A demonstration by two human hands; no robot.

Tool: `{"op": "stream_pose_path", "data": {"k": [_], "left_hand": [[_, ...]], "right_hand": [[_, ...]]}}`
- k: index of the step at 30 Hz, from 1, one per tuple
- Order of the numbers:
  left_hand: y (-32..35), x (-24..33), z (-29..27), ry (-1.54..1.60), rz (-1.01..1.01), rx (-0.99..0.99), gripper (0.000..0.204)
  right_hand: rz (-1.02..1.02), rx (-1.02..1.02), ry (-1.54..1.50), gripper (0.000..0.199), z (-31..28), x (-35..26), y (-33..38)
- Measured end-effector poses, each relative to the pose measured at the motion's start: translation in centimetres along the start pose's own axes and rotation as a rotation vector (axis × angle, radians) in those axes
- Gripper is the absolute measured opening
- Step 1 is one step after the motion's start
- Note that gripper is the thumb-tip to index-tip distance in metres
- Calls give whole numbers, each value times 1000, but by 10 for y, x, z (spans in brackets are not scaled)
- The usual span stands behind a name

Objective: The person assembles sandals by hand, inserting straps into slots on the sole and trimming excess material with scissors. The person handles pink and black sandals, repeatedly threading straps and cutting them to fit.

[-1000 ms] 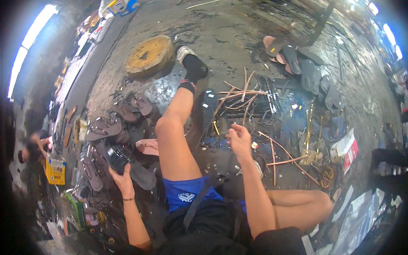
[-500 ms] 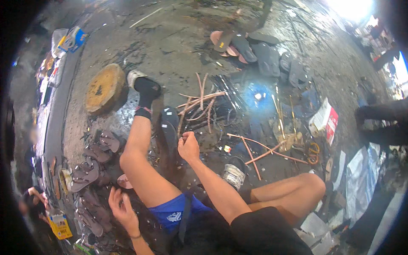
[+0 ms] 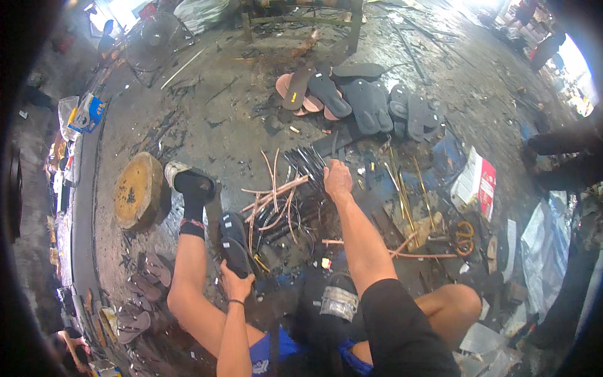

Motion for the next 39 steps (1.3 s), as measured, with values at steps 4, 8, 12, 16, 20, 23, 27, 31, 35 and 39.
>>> {"op": "stream_pose_path", "data": {"k": [4, 8, 12, 16, 20, 23, 27, 31, 35, 39], "left_hand": [[26, 33, -31, -12, -77, 25, 119], [37, 70, -15, 222, 135, -8, 116], [44, 83, 10, 397, 133, -101, 113], [57, 104, -1, 522, 102, -161, 96], [62, 88, -14, 989, -35, -154, 60], [60, 77, -30, 1106, -27, -101, 49], [41, 112, -57, 1092, 100, -80, 51], [38, 169, -67, 1367, 122, -133, 46], [67, 175, -73, 1286, 204, -236, 47], [102, 181, -97, 1146, 361, -183, 46]], "right_hand": [[26, -102, 108, 29, 27, -5, -20], [85, -386, -496, 36, 20, 19, -54], [8, -335, -25, 37, 34, -3, -31], [31, -350, 18, 34, 46, -8, -34], [-13, -385, -365, 33, 6, -29, -43], [149, -703, -859, 29, -50, -71, -11], [106, -867, -1119, 33, -133, -120, 67], [51, -891, -1145, 29, -188, -137, 163], [40, -1077, -1010, 24, -202, -150, 248], [21, -907, -951, 25, -222, -139, 282]]}}
Point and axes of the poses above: each hand's wrist, its own y-axis away from the middle knuckle, its own z-axis out of the palm, x = y × z, the point moved 10 cm from there along -y, towards the middle knuckle, and after that the axes turned 10 degrees about z, right-handed, at the moved point
